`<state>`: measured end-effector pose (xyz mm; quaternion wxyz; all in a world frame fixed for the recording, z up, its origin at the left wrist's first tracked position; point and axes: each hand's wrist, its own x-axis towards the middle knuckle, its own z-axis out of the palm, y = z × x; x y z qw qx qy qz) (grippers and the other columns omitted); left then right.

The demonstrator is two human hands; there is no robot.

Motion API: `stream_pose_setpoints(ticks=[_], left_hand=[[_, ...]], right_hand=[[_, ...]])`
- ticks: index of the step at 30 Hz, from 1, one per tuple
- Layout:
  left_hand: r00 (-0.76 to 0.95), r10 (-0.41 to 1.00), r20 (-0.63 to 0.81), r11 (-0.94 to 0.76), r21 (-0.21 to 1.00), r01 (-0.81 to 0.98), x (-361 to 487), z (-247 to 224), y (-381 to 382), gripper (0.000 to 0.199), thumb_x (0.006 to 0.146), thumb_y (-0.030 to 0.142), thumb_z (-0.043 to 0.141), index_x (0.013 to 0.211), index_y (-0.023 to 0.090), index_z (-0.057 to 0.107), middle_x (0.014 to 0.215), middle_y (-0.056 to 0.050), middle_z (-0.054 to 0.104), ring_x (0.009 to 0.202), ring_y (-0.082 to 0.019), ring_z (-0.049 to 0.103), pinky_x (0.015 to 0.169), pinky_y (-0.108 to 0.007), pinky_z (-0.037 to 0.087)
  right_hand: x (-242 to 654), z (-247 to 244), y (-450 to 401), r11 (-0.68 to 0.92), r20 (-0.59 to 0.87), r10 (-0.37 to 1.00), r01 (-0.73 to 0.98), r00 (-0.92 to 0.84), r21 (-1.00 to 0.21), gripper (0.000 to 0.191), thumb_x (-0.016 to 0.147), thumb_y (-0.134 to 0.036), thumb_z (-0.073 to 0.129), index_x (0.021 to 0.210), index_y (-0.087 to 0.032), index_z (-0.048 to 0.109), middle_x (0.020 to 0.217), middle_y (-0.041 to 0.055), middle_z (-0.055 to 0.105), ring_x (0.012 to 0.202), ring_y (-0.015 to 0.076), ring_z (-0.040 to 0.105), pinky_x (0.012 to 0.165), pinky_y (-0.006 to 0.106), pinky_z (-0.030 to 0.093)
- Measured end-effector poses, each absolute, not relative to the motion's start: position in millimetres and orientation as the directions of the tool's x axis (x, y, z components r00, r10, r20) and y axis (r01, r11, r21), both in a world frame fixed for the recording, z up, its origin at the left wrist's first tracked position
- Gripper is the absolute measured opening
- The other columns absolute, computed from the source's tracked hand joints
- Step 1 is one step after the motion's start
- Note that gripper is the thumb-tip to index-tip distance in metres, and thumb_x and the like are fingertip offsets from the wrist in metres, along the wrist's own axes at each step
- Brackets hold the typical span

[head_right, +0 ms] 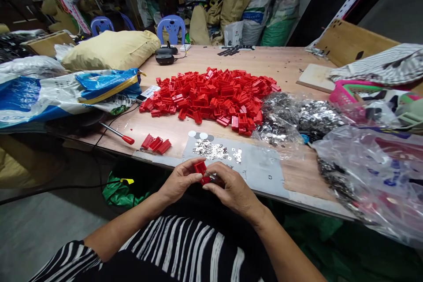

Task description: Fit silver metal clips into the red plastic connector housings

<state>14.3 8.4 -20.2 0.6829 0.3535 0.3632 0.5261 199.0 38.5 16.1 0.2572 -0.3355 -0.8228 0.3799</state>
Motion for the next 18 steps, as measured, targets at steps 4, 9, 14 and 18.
stream_pose_setpoints(ticks=[4,9,14,18], left_hand=[[0.135,0.989,-0.064,0.118,0.890,-0.440,7,-20,10,0.045,0.067,0.019,0.079,0.109,0.021,0.062,0.101,-0.002,0.067,0.095,-0.016,0.061,0.088,-0.029,0.046],[0.092,0.994,0.058,-0.040,0.983,-0.181,-8,-22,15,0.037,0.071,0.021,0.075,0.103,0.020,0.057,0.103,-0.004,0.065,0.092,-0.016,0.062,0.086,-0.031,0.048],[0.092,0.985,0.147,-0.163,0.967,0.196,-20,-27,21,0.031,0.073,0.022,0.072,0.103,0.020,0.061,0.099,-0.003,0.066,0.088,-0.017,0.063,0.084,-0.029,0.050],[0.127,0.978,0.166,-0.197,0.935,0.296,-22,-28,24,0.036,0.072,0.019,0.071,0.107,0.022,0.065,0.103,-0.004,0.069,0.093,-0.019,0.064,0.087,-0.032,0.050]], right_hand=[[201,14,40,0.481,0.207,0.819,0.442,-0.536,-0.757,0.018,0.092,-0.030,0.052,0.108,-0.024,0.057,0.100,0.0072,0.061,0.077,0.0173,0.058,0.070,0.031,0.050],[194,3,38,0.498,0.198,0.826,0.520,-0.527,-0.694,0.027,0.093,-0.024,0.045,0.115,-0.025,0.060,0.095,0.0076,0.063,0.089,0.0212,0.061,0.080,0.036,0.051],[183,-8,35,0.461,0.146,0.856,0.607,-0.495,-0.647,0.021,0.089,-0.020,0.050,0.106,-0.024,0.061,0.097,0.0057,0.069,0.085,0.0212,0.065,0.078,0.037,0.051],[180,-11,38,0.488,0.133,0.842,0.633,-0.522,-0.601,0.018,0.090,-0.021,0.049,0.100,-0.024,0.064,0.093,0.0051,0.069,0.084,0.0208,0.065,0.076,0.035,0.051]])
